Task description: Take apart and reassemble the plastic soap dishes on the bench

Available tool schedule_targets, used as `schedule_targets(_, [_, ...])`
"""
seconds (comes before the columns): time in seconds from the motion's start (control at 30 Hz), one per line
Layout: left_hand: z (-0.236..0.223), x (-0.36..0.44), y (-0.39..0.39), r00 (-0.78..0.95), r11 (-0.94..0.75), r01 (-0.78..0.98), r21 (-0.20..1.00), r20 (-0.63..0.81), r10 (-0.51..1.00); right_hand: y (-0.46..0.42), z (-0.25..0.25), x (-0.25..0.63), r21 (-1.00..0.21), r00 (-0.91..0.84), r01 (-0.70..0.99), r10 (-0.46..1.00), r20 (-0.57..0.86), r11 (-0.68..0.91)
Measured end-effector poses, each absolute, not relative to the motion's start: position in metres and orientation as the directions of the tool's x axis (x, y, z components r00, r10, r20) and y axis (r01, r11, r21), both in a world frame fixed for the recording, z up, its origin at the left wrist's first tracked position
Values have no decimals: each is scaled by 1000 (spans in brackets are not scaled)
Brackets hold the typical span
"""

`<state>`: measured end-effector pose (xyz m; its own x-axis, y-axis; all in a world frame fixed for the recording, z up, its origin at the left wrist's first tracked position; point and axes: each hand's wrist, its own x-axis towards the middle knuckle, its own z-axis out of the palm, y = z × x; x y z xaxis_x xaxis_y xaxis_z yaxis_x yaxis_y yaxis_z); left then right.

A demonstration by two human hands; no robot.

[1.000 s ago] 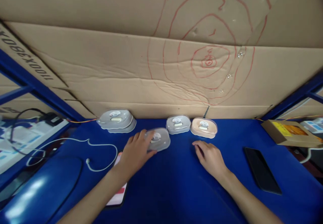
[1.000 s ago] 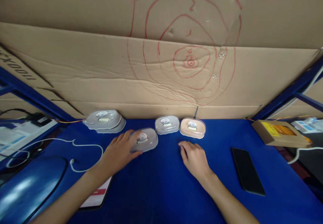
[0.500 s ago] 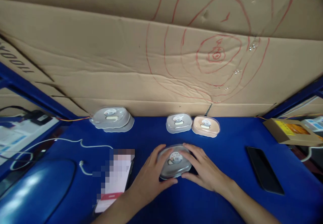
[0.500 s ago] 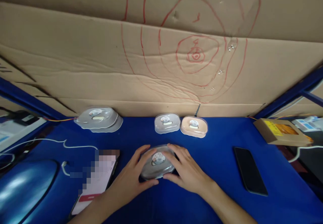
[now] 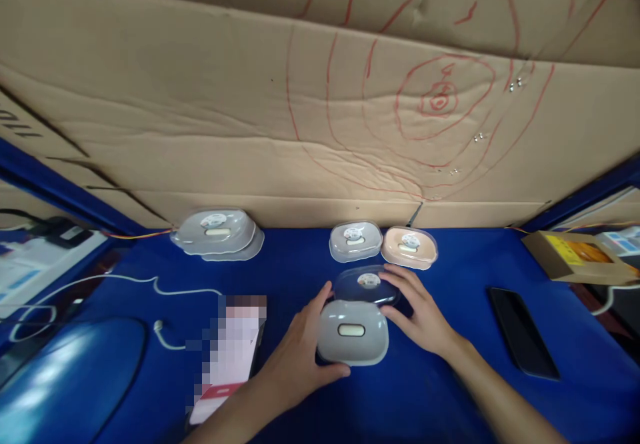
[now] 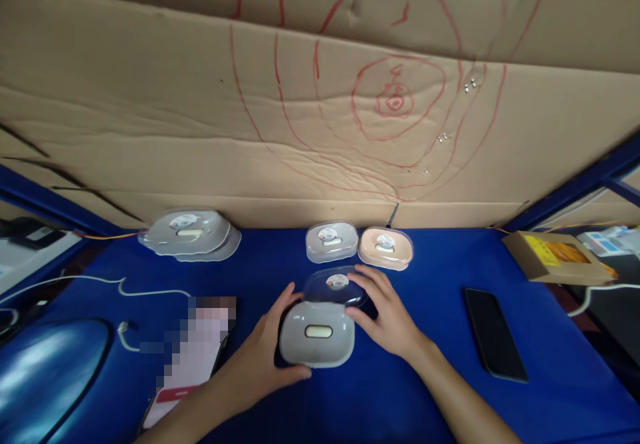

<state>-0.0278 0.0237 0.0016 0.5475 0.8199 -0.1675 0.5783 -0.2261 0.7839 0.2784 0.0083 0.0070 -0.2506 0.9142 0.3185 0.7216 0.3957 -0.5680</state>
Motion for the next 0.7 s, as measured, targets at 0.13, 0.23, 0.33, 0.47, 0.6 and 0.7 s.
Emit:
schedule_targets(0.13, [10,-26,22,638,-335,592,733,-172,751,13,-2,281,-531,-184,774,925,331,344])
schedule_targets(0.23, [15,-22,20,680,-399,583,708,-156,716,14,-10,278,-520,-197,785,932,305,336])
schedule_targets(0.33, [18,-21,20,679,-399,573,716,-143,720,15,-13,277,-514,-209,793,938,277,328])
schedule_targets(0.47, [19,-24,22,620,-296,545,785,-139,772,10,-4,278,-550,-245,760,936,252,347])
schedule_targets(0.6, [16,-27,22,585,-165,427,889,-132,800,-2,14,275,-697,-465,569,870,165,436])
schedule_targets(0.7, [13,-26,20,593,-146,370,918,-112,797,-8,23,270,-707,-566,572,824,28,417])
